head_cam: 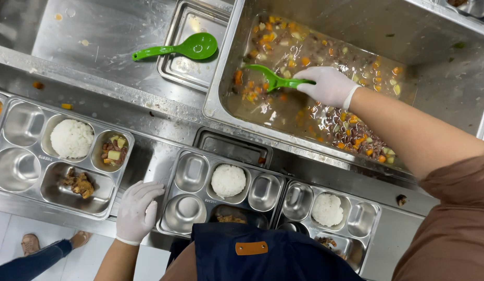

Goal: The person fills metal food trays with portions of rice, cooked meat using tongs, and a mixed vegetable stew using a ladle.

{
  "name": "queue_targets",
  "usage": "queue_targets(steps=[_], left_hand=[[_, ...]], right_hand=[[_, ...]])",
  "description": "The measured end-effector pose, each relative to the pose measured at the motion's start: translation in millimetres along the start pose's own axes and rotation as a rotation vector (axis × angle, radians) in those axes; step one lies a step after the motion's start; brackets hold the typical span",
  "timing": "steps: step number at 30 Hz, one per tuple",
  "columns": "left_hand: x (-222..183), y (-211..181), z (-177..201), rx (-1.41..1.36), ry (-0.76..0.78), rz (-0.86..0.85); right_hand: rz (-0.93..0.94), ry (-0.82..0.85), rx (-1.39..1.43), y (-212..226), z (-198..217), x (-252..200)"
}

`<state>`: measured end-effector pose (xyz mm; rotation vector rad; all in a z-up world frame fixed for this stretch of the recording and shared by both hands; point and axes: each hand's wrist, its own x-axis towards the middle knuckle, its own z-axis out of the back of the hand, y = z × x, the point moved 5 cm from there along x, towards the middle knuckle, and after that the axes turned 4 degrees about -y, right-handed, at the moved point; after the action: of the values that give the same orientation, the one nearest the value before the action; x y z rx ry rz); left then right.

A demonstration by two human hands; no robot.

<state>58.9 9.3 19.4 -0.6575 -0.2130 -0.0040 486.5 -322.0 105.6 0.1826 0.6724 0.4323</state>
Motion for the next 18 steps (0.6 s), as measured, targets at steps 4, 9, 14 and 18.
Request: queue_targets(steps=[4,9,14,18], left_hand=[[-2,2,-1,-0.001,0.003,0.006],[-4,2,-1,0.002,-0.005,0.001],[-4,-2,1,0.01,-0.019,-0.003],[-4,-1,1,-0.003,-0.029,-0.018]], right_hand=[[0.046,0.078,-0.023,5,-21,-12],[0.192,-0.002,-0.044,2,-26,-25],[0.287,-0.125,-0.057,4,-21,-51],[0.42,-0.305,-0.05,-3,-23,-68]])
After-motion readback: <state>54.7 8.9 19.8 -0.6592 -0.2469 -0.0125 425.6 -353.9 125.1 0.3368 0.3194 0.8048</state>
